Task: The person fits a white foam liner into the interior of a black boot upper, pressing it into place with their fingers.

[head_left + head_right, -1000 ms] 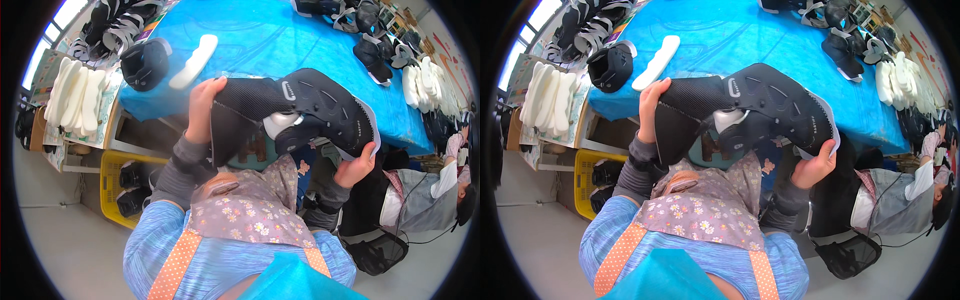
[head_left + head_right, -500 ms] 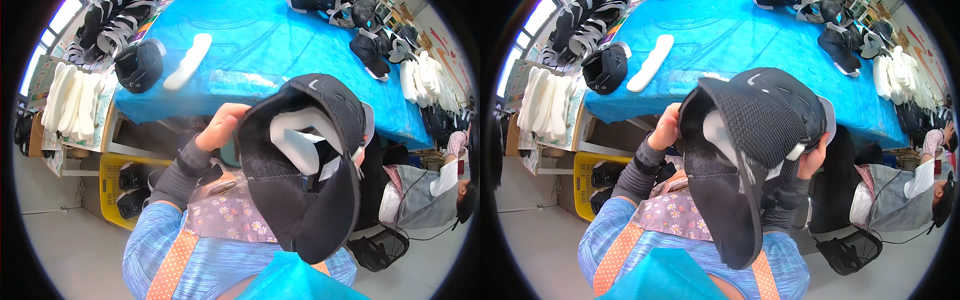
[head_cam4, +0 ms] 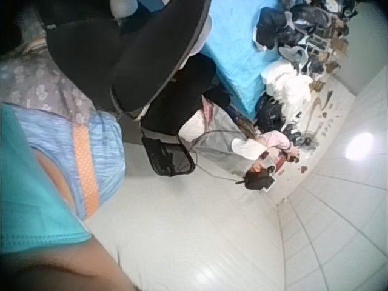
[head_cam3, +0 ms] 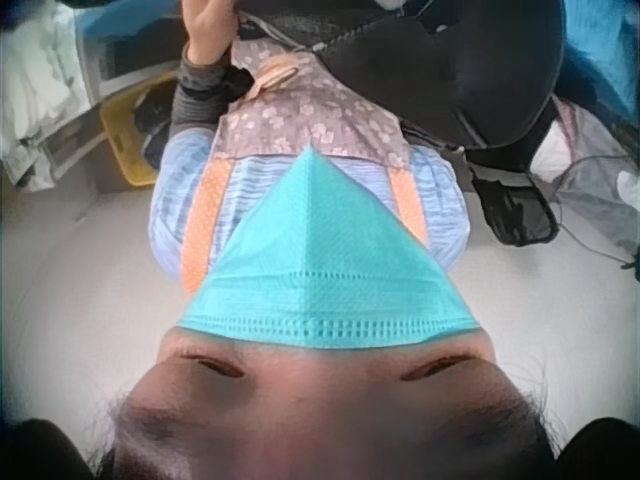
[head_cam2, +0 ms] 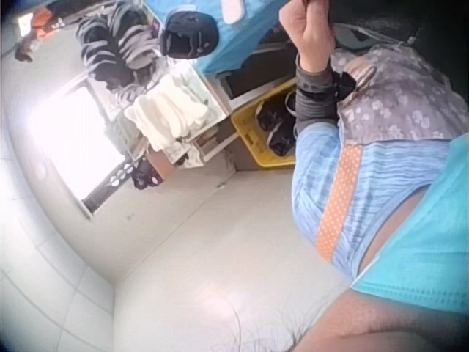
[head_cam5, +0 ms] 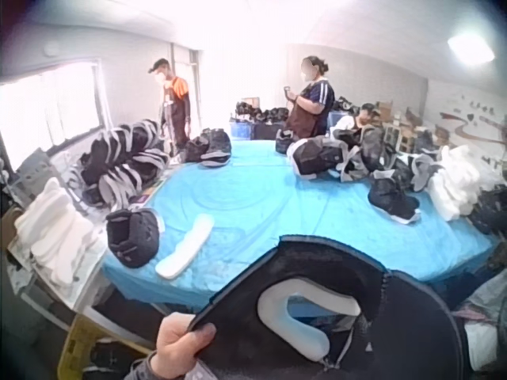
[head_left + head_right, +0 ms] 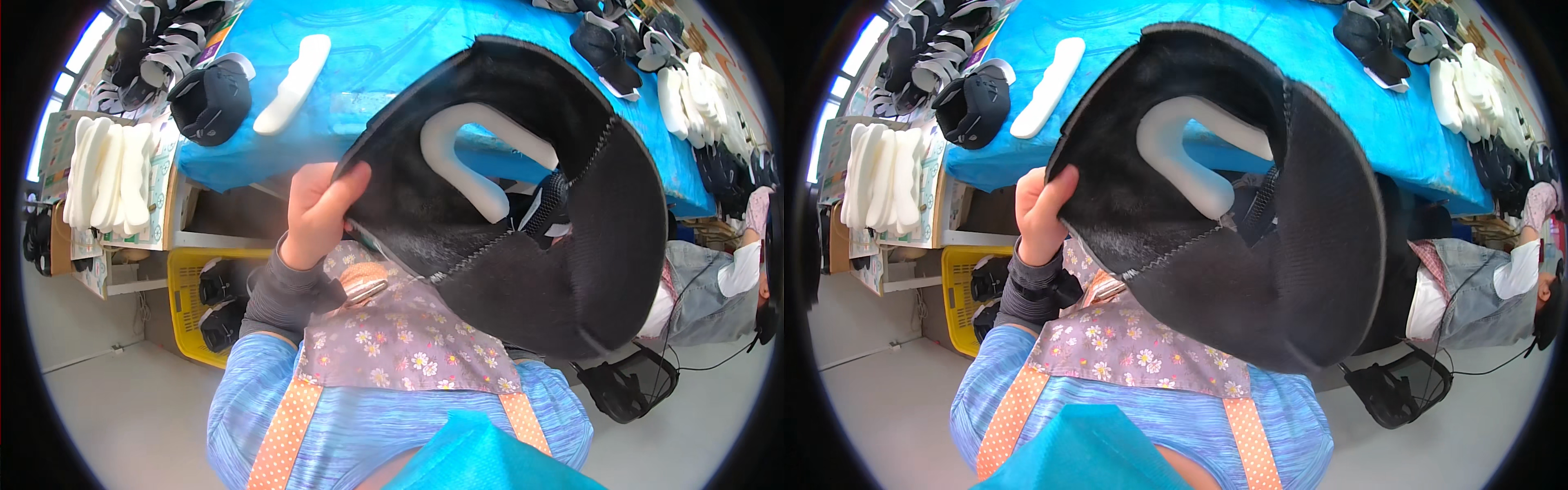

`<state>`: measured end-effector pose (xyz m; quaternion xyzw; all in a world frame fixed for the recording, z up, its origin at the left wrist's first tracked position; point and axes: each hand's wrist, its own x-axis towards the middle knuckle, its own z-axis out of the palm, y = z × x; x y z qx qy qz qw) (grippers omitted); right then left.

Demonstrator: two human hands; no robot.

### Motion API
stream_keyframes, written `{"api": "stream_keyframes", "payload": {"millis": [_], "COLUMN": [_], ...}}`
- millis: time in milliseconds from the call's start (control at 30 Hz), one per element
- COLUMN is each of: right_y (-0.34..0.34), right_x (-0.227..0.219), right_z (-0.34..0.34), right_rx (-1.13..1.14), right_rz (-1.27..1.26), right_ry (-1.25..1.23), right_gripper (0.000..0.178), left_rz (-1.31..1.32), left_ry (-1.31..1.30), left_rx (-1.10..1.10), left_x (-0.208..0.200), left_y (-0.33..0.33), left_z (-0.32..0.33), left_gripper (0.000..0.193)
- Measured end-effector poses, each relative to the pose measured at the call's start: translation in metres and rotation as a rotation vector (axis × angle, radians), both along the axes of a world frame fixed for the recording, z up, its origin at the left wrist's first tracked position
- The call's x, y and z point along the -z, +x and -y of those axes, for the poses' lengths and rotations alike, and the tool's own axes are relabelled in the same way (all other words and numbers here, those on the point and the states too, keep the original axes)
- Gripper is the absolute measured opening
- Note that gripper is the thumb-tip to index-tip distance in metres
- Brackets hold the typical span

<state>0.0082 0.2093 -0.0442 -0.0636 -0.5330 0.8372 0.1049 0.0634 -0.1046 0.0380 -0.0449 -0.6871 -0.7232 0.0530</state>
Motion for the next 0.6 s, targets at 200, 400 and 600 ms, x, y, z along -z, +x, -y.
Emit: {"api": "stream_keyframes", "payload": {"millis": [200,400,600], "right_y": [0.025,0.056,0.067], "right_x": [-0.003,-0.022,-0.031], "right_z": [0.032,0.027,0.023], "right_rx": [-0.302,-0.498,-0.633], "right_rz": [0.021,0.027,0.065], "right_ry": [0.129,0.309,0.333], "right_gripper": [0.047,0.049,0.051], "left_rz": [-0.22,-0.164,-0.302], "left_ry": [0.31,0.259,0.104], "left_rx": [0.258,0.316,0.512], "left_x": [-0.001,0.013,0.01], "left_y": [0.015,0.013,0.009], "left_z": [-0.02,-0.014,-0.002], "left_gripper": [0.021,0.019,0.019]}}
